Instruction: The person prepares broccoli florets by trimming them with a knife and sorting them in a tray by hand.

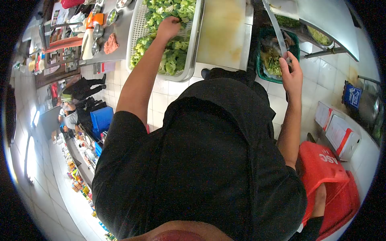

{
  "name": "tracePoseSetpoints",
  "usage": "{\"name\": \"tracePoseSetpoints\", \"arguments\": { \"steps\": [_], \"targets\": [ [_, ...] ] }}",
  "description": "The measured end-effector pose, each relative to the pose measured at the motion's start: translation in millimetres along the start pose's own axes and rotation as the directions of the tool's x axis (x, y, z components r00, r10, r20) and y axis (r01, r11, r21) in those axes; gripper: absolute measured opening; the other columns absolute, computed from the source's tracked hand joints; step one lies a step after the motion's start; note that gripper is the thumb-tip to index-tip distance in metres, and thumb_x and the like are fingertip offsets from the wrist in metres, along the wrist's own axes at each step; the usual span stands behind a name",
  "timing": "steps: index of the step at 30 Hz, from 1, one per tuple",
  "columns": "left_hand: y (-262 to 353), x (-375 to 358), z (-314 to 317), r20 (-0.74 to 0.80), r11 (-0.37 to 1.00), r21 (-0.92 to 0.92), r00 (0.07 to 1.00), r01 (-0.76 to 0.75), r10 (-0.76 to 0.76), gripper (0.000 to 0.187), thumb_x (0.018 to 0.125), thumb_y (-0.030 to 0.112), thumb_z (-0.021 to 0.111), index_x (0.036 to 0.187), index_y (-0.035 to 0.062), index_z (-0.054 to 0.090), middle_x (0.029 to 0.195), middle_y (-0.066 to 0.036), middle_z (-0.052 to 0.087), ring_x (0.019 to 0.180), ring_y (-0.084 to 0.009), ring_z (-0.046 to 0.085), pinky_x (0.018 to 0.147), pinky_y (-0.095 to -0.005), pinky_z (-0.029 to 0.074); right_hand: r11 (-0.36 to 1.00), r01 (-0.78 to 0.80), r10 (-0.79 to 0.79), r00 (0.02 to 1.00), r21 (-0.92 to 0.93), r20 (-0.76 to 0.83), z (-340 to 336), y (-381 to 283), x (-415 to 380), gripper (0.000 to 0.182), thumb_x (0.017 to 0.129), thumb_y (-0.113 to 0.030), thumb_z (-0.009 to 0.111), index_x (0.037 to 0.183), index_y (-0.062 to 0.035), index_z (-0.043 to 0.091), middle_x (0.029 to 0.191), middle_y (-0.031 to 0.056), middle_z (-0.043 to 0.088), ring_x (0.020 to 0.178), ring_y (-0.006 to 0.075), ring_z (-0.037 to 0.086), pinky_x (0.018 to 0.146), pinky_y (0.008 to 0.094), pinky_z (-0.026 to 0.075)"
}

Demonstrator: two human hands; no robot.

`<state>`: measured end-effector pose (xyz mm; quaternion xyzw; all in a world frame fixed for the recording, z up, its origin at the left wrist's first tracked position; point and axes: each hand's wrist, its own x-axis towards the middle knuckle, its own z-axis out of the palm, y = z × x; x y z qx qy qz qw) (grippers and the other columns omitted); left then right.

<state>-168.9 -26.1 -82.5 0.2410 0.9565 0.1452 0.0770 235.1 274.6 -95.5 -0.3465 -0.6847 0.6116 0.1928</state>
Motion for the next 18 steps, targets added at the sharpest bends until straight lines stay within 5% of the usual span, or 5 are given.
{"name": "tracePoseSetpoints", "arguments": {
  "steps": [6,10,16,18],
  "targets": [
    [15,-2,4,0.101,0.947,0.318,0.995,-0.049,0.017,0.048,0.085,0.025,0.065,0.131,0.0140,0.058,0.133,-0.016,0.056,0.108,-0.0355,0.063,0.090,-0.0497,0.054,0.996,-0.060,0.066,0.993,-0.064,0.101,11,-16,2,0.043,0.096,-0.020,0.067,0.132,0.0008,0.056,0.109,0.0081,0.066,0.093,0.0110,0.061,0.081,0.0241,0.048],
    [17,-5,12,0.048,0.963,0.271,0.999,0.002,-0.016,0.043,0.085,0.023,0.066,0.126,0.0139,0.058,0.127,-0.014,0.060,0.108,-0.0360,0.063,0.090,-0.0501,0.053,0.994,0.096,-0.101,0.987,0.047,0.125,30,-19,0,0.044,0.095,-0.020,0.069,0.132,0.0003,0.056,0.106,0.0046,0.065,0.085,0.0089,0.058,0.077,0.0233,0.048],
    [17,-6,5,0.085,0.978,0.188,0.991,0.085,-0.103,0.040,0.083,0.024,0.068,0.121,0.0116,0.062,0.119,-0.016,0.066,0.107,-0.0364,0.064,0.089,-0.0486,0.053,0.991,0.128,-0.133,0.974,0.037,0.182,49,-27,-7,0.042,0.095,-0.019,0.069,0.132,-0.0012,0.057,0.107,0.0012,0.063,0.082,0.0075,0.055,0.073,0.0221,0.046],
    [14,-6,-3,0.053,0.990,-0.018,0.989,0.138,-0.137,0.040,0.082,0.025,0.069,0.118,0.0094,0.063,0.118,-0.017,0.067,0.107,-0.0359,0.065,0.089,-0.0476,0.053,0.993,0.078,-0.096,0.974,0.091,0.205,57,-34,-11,0.041,0.096,-0.017,0.067,0.132,-0.0019,0.056,0.104,0.0002,0.062,0.078,0.0053,0.052,0.067,0.0206,0.043]
  ]
}}
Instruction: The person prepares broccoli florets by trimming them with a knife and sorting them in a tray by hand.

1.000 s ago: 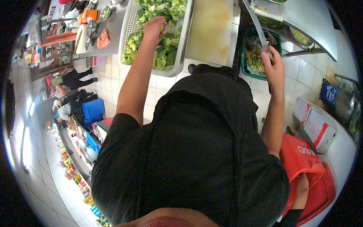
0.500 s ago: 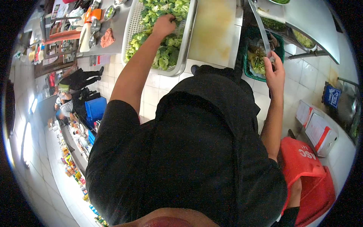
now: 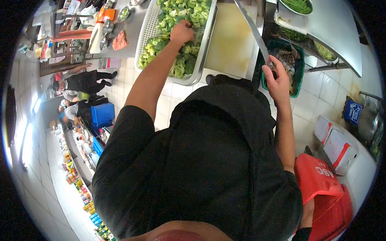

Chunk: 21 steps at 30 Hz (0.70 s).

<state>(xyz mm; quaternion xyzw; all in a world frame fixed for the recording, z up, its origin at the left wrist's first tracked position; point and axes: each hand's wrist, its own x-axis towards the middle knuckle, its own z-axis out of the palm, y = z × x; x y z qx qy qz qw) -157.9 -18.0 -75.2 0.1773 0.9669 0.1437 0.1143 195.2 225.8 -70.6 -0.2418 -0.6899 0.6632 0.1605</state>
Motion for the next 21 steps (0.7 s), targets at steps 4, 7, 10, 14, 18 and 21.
{"name": "tracePoseSetpoints", "arguments": {
  "steps": [4,7,10,14,18,21],
  "targets": [
    [3,-22,-32,0.202,0.580,-0.784,0.975,0.219,-0.095,0.037,0.088,0.016,0.065,0.124,0.0090,0.057,0.109,-0.012,0.064,0.084,-0.0259,0.060,0.067,-0.0364,0.048,0.965,-0.151,0.117,0.979,0.212,0.166,13,-31,3,0.039,0.099,-0.019,0.060,0.133,0.0000,0.055,0.079,-0.0022,0.058,0.063,0.0034,0.047,0.055,0.0199,0.036],
    [30,-59,-51,0.334,0.018,-0.942,0.942,0.334,-0.001,0.031,0.091,0.007,0.059,0.122,0.0098,0.055,0.098,-0.009,0.060,0.070,-0.0203,0.053,0.057,-0.0309,0.044,0.918,-0.215,0.126,0.955,0.334,0.270,33,-57,15,0.045,0.104,-0.033,0.050,0.135,-0.0005,0.053,0.065,-0.0027,0.048,0.049,0.0061,0.042,0.044,0.0228,0.033],
    [62,-97,-50,0.357,-0.292,-0.874,0.921,0.388,0.154,0.028,0.091,0.004,0.058,0.119,0.0102,0.054,0.096,-0.008,0.059,0.071,-0.0198,0.053,0.058,-0.0307,0.043,0.881,-0.268,0.094,0.907,0.389,0.411,56,-85,27,0.050,0.105,-0.040,0.047,0.137,-0.0014,0.052,0.069,-0.0007,0.050,0.048,0.0065,0.041,0.041,0.0234,0.032],
    [96,-131,-31,0.342,-0.386,-0.829,0.913,0.405,0.224,0.032,0.092,0.006,0.057,0.123,0.0122,0.054,0.099,-0.008,0.061,0.075,-0.0206,0.055,0.062,-0.0313,0.046,0.873,-0.249,-0.004,0.857,0.420,0.516,86,-100,36,0.054,0.104,-0.044,0.047,0.138,-0.0026,0.051,0.075,0.0008,0.053,0.048,0.0067,0.042,0.041,0.0233,0.032],
    [105,-153,-32,0.317,-0.273,-0.901,0.942,0.337,0.113,0.043,0.094,0.006,0.055,0.135,0.0155,0.051,0.104,-0.006,0.062,0.082,-0.0174,0.057,0.066,-0.0316,0.048,0.878,-0.223,-0.058,0.830,0.425,0.555,95,-96,39,0.056,0.103,-0.045,0.051,0.139,-0.0032,0.050,0.081,0.0014,0.059,0.052,0.0057,0.043,0.043,0.0226,0.034],
    [103,-163,-29,0.275,-0.186,-0.939,0.957,0.288,0.095,0.046,0.096,0.005,0.054,0.140,0.0163,0.049,0.104,-0.004,0.063,0.081,-0.0143,0.058,0.064,-0.0300,0.047,0.913,-0.164,-0.055,0.858,0.373,0.511,102,-88,39,0.053,0.102,-0.041,0.055,0.139,-0.0033,0.051,0.085,0.0025,0.061,0.058,0.0066,0.049,0.050,0.0233,0.040]
  ]
}}
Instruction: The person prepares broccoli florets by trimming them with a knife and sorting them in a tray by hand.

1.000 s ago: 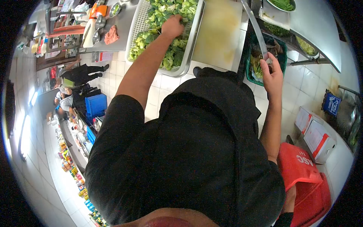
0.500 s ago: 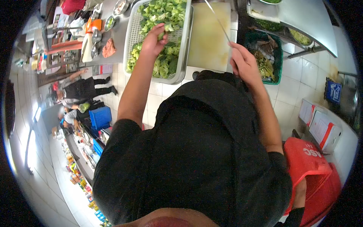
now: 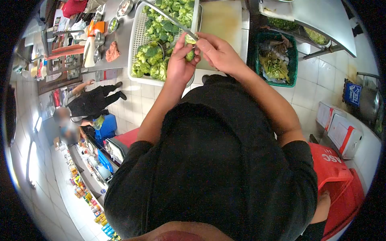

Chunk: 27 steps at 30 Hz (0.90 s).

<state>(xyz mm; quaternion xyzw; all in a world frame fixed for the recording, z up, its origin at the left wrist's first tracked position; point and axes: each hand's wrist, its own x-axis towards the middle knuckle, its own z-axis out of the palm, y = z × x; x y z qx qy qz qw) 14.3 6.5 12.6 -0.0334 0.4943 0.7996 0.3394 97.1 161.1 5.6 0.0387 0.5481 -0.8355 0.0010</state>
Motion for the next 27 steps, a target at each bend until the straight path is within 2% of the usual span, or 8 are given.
{"name": "tracePoseSetpoints", "arguments": {
  "steps": [4,7,10,13,19,22,25,27],
  "targets": [
    [-5,-9,5,0.016,0.999,-0.031,1.000,-0.023,0.023,0.039,0.097,0.008,0.056,0.135,0.0150,0.052,0.101,-0.001,0.065,0.079,-0.0120,0.059,0.061,-0.0273,0.045,0.975,0.129,-0.139,0.989,-0.183,-0.044,4,4,1,0.052,0.099,-0.035,0.062,0.139,-0.0029,0.052,0.094,0.0056,0.067,0.071,0.0120,0.061,0.065,0.0276,0.050],
    [-9,-6,5,0.031,0.999,0.002,0.999,-0.045,0.045,0.032,0.097,0.011,0.058,0.129,0.0152,0.056,0.100,0.001,0.066,0.079,-0.0098,0.059,0.058,-0.0258,0.044,0.913,0.277,-0.306,0.951,-0.300,-0.053,3,15,2,0.055,0.095,-0.034,0.066,0.138,-0.0025,0.052,0.096,0.0099,0.070,0.075,0.0177,0.065,0.071,0.0326,0.052],
    [-14,0,-1,0.026,0.997,0.049,0.998,-0.056,0.055,0.026,0.098,0.012,0.058,0.124,0.0144,0.059,0.099,0.001,0.066,0.078,-0.0087,0.058,0.055,-0.0248,0.042,0.874,0.186,-0.217,0.976,-0.448,-0.016,-2,5,-9,0.062,0.092,-0.038,0.069,0.141,-0.0039,0.050,0.088,0.0148,0.070,0.073,0.0238,0.067,0.071,0.0356,0.052],
    [-17,1,-2,0.028,0.993,0.094,0.998,-0.067,0.064,0.023,0.098,0.014,0.058,0.121,0.0127,0.061,0.098,0.001,0.067,0.077,-0.0088,0.059,0.053,-0.0246,0.041,0.769,0.188,-0.225,0.974,-0.611,0.016,0,-12,-18,0.064,0.093,-0.030,0.068,0.148,-0.0075,0.043,0.082,0.0113,0.069,0.074,0.0163,0.065,0.073,0.0307,0.051],
    [-21,-2,9,0.012,0.972,0.155,0.985,-0.174,0.175,0.023,0.097,0.014,0.058,0.119,0.0054,0.061,0.094,-0.004,0.068,0.072,-0.0100,0.061,0.050,-0.0258,0.043,0.695,0.198,-0.241,0.970,-0.692,0.035,-2,-12,-26,0.071,0.089,-0.037,0.072,0.148,-0.0104,0.044,0.084,0.0180,0.070,0.073,0.0292,0.067,0.072,0.0353,0.051],
    [-27,-3,6,-0.020,0.963,0.187,0.979,-0.194,0.201,0.021,0.096,0.011,0.057,0.115,0.0024,0.062,0.090,-0.005,0.068,0.067,-0.0104,0.061,0.047,-0.0254,0.042,0.661,0.165,-0.212,0.977,-0.732,0.029,-1,-14,-33,0.073,0.088,-0.052,0.068,0.145,-0.0129,0.045,0.090,0.0228,0.069,0.083,0.0422,0.067,0.075,0.0459,0.052],
    [-26,-8,6,-0.015,0.965,0.209,0.986,-0.159,0.166,0.018,0.095,0.009,0.057,0.111,0.0018,0.064,0.086,-0.005,0.067,0.064,-0.0105,0.060,0.045,-0.0242,0.040,0.715,0.140,-0.175,0.984,-0.685,0.019,-2,-16,-36,0.070,0.087,-0.052,0.069,0.142,-0.0158,0.048,0.090,0.0228,0.068,0.086,0.0422,0.067,0.076,0.0464,0.051],
    [-25,-11,4,0.018,0.959,0.238,0.987,-0.157,0.157,0.020,0.096,0.010,0.056,0.112,0.0011,0.063,0.086,-0.006,0.067,0.065,-0.0114,0.060,0.046,-0.0240,0.039,0.699,0.152,-0.193,0.981,-0.699,0.020,-4,-14,-37,0.067,0.086,-0.052,0.069,0.140,-0.0162,0.049,0.089,0.0223,0.069,0.085,0.0419,0.067,0.075,0.0461,0.052]
  ]
}}
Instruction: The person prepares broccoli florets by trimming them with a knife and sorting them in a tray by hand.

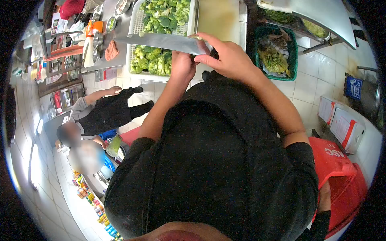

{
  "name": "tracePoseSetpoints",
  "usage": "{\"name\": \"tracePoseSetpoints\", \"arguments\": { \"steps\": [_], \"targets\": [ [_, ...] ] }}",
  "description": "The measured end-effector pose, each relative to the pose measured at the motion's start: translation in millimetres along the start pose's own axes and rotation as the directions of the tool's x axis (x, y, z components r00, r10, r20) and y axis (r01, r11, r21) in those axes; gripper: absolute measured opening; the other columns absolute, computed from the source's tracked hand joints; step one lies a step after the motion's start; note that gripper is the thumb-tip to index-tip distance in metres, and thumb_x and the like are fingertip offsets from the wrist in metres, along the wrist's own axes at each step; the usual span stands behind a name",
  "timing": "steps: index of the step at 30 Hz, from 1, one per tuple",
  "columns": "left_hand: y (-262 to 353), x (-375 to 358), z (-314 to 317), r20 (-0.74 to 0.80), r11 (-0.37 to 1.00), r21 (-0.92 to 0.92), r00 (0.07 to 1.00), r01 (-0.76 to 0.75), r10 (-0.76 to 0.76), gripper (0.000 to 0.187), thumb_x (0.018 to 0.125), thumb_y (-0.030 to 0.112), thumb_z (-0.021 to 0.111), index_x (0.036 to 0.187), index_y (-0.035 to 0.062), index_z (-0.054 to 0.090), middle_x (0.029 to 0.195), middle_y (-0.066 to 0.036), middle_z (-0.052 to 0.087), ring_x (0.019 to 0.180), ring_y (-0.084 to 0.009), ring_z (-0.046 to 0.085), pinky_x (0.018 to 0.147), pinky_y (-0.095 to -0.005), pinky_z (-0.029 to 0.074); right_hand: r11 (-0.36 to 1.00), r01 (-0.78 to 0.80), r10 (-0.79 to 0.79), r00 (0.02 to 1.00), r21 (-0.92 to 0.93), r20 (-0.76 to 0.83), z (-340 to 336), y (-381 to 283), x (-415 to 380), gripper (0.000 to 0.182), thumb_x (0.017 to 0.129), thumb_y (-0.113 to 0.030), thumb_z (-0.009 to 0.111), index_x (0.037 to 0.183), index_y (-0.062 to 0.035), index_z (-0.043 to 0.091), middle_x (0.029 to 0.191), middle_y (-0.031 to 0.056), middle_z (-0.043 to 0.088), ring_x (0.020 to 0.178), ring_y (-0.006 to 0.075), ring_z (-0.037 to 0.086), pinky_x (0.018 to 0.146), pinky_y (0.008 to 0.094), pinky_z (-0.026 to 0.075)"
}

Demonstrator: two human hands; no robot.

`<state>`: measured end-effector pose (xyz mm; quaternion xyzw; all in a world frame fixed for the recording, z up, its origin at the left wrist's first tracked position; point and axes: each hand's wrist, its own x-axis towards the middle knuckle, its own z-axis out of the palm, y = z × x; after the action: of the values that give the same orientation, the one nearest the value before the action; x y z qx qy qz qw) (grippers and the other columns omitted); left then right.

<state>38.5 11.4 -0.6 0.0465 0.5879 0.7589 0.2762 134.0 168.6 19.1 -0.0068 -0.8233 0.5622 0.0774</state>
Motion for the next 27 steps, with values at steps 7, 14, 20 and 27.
{"name": "tracePoseSetpoints", "arguments": {
  "steps": [7,14,20,27],
  "targets": [
    [2,-8,7,0.013,0.997,0.076,1.000,0.007,-0.008,0.024,0.096,0.014,0.055,0.115,0.0013,0.064,0.086,-0.005,0.067,0.067,-0.0117,0.059,0.049,-0.0243,0.039,0.997,0.061,-0.059,0.997,0.044,-0.054,5,13,-1,0.058,0.087,-0.048,0.070,0.131,-0.0140,0.054,0.083,0.0191,0.069,0.077,0.0400,0.068,0.069,0.0452,0.052],
    [-7,-7,10,0.109,0.990,0.131,0.992,0.048,-0.062,0.020,0.093,0.012,0.061,0.110,0.0032,0.066,0.081,-0.002,0.065,0.064,-0.0084,0.056,0.049,-0.0236,0.038,0.990,0.005,0.027,0.974,0.140,-0.226,4,27,-5,0.046,0.090,-0.037,0.072,0.124,-0.0107,0.058,0.076,0.0133,0.067,0.062,0.0205,0.064,0.059,0.0336,0.050],
    [12,-9,-6,0.062,0.752,0.568,0.929,-0.334,0.365,0.024,0.087,0.010,0.069,0.109,0.0005,0.067,0.085,-0.004,0.067,0.074,-0.0110,0.060,0.065,-0.0258,0.048,0.988,-0.118,0.146,0.921,0.100,-0.360,-40,51,-26,0.055,0.090,-0.027,0.073,0.135,-0.0046,0.051,0.102,0.0144,0.072,0.092,0.0192,0.068,0.084,0.0325,0.051],
    [44,-7,-80,0.122,0.236,0.918,0.794,-0.318,0.595,0.030,0.086,0.011,0.071,0.114,0.0031,0.067,0.101,-0.013,0.069,0.088,-0.0217,0.066,0.078,-0.0336,0.054,0.955,-0.290,0.225,0.847,-0.064,-0.481,-81,155,-85,0.035,0.089,-0.026,0.075,0.103,-0.0021,0.054,0.090,0.0072,0.062,0.083,0.0155,0.060,0.076,0.0311,0.049]
  ]
}}
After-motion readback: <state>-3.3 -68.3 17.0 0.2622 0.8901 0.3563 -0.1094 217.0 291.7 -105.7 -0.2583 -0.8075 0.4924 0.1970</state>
